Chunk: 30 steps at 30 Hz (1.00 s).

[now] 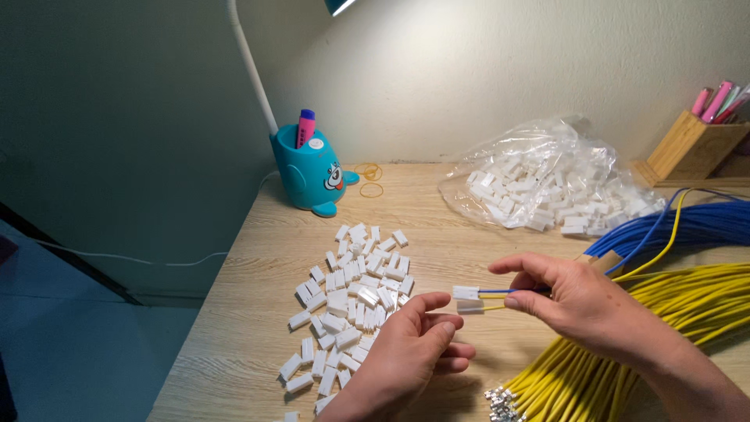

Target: The person attaches white plastic connectors to the ends of yellow and blue cables. They repeatedly pick up a connector and a cable, insert the cable end into the connector, and place the finished assembly on the table.

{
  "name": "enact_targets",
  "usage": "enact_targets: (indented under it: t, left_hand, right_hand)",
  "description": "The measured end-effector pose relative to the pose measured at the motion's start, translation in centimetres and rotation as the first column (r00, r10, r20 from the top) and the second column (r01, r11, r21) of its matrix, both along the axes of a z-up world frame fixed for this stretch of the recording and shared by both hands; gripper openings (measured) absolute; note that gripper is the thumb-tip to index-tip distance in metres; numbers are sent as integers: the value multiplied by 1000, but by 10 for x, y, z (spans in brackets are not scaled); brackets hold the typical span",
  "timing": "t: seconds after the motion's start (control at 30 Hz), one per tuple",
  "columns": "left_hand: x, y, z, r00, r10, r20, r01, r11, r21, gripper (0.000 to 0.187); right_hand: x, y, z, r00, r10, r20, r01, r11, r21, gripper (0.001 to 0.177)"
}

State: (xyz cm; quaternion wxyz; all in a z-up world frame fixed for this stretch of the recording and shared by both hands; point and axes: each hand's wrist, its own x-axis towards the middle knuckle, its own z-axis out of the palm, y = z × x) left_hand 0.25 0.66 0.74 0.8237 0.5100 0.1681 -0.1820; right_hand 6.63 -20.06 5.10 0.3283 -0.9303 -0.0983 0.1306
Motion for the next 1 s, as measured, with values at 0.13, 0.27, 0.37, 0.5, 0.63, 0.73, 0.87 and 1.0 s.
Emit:
enact_targets:
  t: [0.13, 0.27, 0.37, 0.5, 0.63, 0.73, 0.87, 1.0]
  left_hand:
    - [4, 17, 27, 991, -60, 118, 33, 975, 221, 44]
    - [9, 37, 41, 978, -142, 154, 56, 884, 463, 42]
    - [18, 51, 16, 915, -330, 231, -54, 467, 883, 34]
    - [35, 56, -29, 795, -525, 303, -159, 302, 940, 27]
    - [25, 53, -31, 745, -661, 96, -74, 61, 995, 36]
    - [26, 52, -37, 691, -722, 31, -72, -27, 997, 38]
    - [20, 44, -30, 657, -749, -84, -42, -147, 988, 27]
    - [17, 44, -41, 647, -761, 46, -196, -107, 975, 18]
  right_hand:
    - [24, 19, 35, 994, -50, 97, 56, 996, -63, 37]
    - [66, 34, 37, 987, -84, 138, 83, 996, 15, 32]
    - [99, 44, 32, 984, -116, 131, 100, 987, 122, 32]
    - [158, 45, 7, 954, -165, 249, 141, 984, 112, 33]
    - [182, 43, -28, 952, -139, 273, 125, 990, 67, 29]
    - [187, 40, -47, 975, -62, 215, 80, 994, -75, 28]
    - [170, 38, -34, 986, 22, 166, 8, 984, -176, 31]
    - [148, 17, -9, 968, 66, 242, -15, 978, -206, 43]
